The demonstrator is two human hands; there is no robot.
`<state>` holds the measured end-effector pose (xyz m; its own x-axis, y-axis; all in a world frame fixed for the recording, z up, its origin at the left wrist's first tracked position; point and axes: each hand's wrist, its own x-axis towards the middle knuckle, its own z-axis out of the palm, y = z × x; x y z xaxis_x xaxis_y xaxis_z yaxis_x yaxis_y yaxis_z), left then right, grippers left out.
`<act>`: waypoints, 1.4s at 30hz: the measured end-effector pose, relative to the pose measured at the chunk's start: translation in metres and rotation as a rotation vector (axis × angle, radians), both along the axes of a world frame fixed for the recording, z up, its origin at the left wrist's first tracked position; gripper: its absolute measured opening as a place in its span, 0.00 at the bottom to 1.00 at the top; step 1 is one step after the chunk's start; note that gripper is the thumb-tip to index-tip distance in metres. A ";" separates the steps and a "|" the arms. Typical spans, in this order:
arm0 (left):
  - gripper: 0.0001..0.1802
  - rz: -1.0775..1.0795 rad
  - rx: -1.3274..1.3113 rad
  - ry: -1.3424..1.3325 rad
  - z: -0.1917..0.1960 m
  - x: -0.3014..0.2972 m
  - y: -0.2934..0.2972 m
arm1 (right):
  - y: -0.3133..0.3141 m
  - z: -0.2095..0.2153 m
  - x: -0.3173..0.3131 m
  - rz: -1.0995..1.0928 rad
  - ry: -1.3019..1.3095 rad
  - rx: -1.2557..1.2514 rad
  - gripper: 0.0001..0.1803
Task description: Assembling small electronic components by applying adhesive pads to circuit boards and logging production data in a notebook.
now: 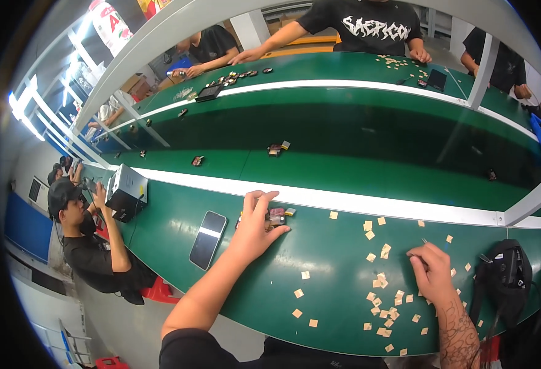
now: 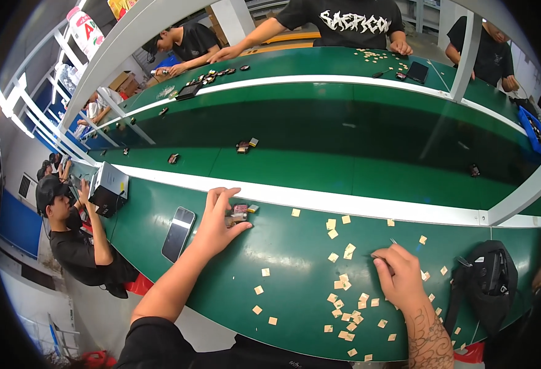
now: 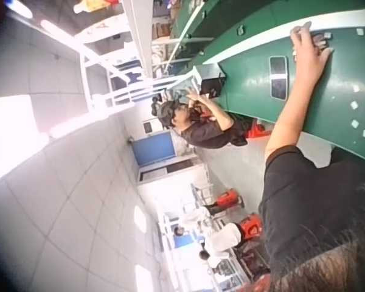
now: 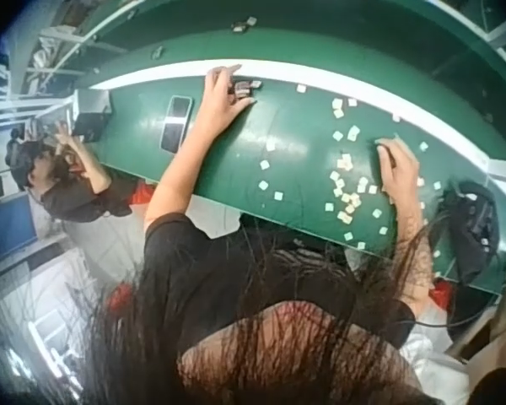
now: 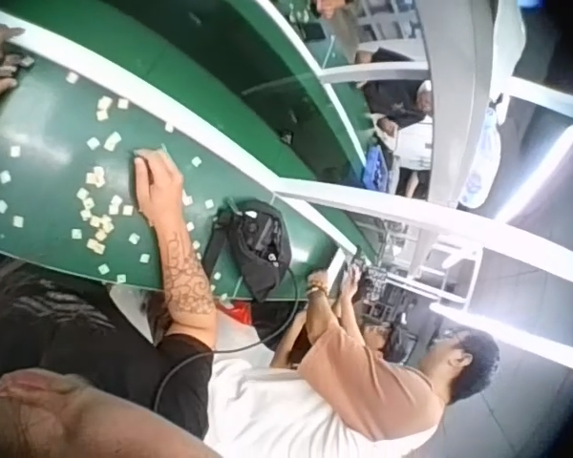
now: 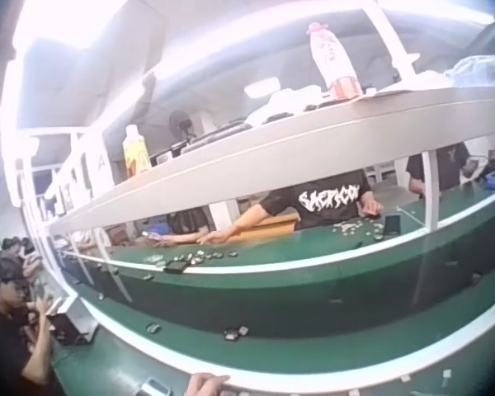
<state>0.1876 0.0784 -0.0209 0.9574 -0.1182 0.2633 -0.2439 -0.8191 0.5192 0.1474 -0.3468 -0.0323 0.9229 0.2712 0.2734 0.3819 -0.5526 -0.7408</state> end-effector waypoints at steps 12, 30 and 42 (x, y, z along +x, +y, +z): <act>0.42 -0.038 -0.124 -0.026 0.008 -0.015 -0.012 | -0.001 0.003 -0.001 -0.063 -0.012 -0.033 0.04; 0.45 -0.698 -0.231 0.255 0.010 -0.010 -0.126 | 0.002 -0.001 -0.001 -0.036 -0.122 -0.125 0.04; 0.48 -0.753 0.016 0.151 0.002 -0.019 -0.103 | 0.058 0.044 0.012 0.318 0.123 -0.186 0.10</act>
<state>0.1682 -0.0244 -0.0187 0.6424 -0.7555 0.1286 -0.6664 -0.4677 0.5806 0.1594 -0.2885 0.0116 0.8078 0.5834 0.0846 0.4699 -0.5506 -0.6900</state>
